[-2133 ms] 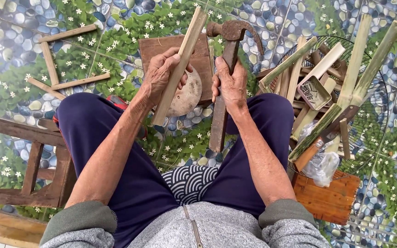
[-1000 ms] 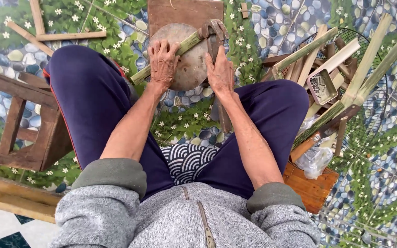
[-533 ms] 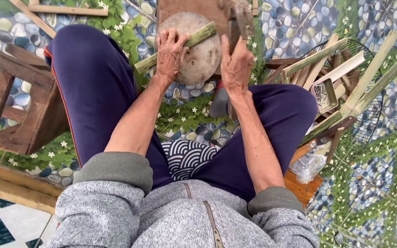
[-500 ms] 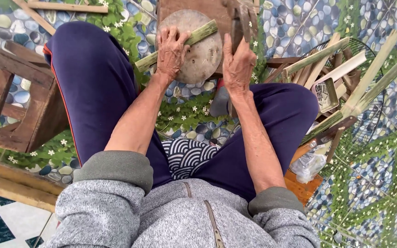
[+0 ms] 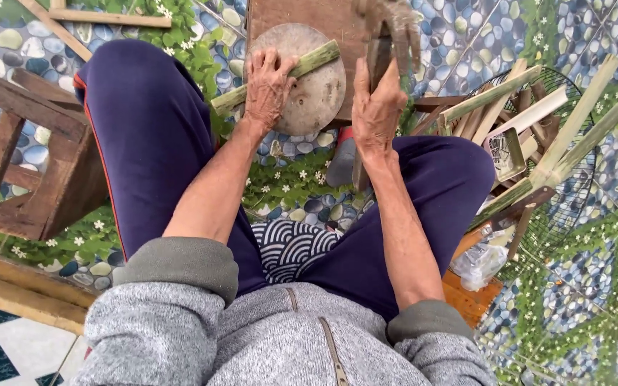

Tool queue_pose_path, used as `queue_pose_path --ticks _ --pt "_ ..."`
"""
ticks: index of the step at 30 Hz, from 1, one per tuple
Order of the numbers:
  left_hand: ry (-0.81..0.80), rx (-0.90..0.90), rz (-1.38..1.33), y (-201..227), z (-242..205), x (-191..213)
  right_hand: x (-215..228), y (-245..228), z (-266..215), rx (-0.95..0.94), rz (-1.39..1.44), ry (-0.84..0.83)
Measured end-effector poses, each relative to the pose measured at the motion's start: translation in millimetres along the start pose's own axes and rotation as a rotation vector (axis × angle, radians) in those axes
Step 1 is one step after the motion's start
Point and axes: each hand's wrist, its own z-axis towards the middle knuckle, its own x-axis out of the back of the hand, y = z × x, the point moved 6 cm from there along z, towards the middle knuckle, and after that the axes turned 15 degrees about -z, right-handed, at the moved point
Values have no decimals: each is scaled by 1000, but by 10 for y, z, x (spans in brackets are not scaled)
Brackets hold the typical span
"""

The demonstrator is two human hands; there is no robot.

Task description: The person assembles a small bamboo frame by aligning pieces and securing them with nails and a hammer. They repeatedly hammer nails into the joints and adjust the frame pieces to ensure alignment.

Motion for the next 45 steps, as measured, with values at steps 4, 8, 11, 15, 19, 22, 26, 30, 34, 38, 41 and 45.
queue_pose_path --ticks 4,8,11,15,19,22,26,30,34,38,41,45 --pt "8 -21 45 16 -102 46 -320 290 -170 22 -121 121" --pt "-10 32 -76 -29 -38 -53 -625 511 -50 -63 -197 -220" --pt "7 -75 140 -201 -65 -256 -527 607 -72 -207 -92 -155" --pt "20 -226 352 192 99 -40 71 63 -122 -289 237 -137" --pt "-42 -19 72 -105 125 -195 108 68 -204 -381 325 -175" --pt "-16 296 -345 -648 120 -361 -384 477 -278 -539 258 -190" --pt "5 504 -828 -135 349 171 -875 876 -370 -464 78 -217" --pt "62 347 -833 217 656 655 -845 608 -376 -373 47 -219" --pt "140 233 -737 667 774 1194 -812 563 -290 -329 -82 -252" --pt "214 56 -706 1029 726 1498 -999 568 -372 -270 -80 -247" --pt "190 -13 -689 1319 766 1670 -996 559 -379 -245 -123 -279" --pt "78 156 -913 1578 786 1807 -956 514 -348 -230 -125 -307"
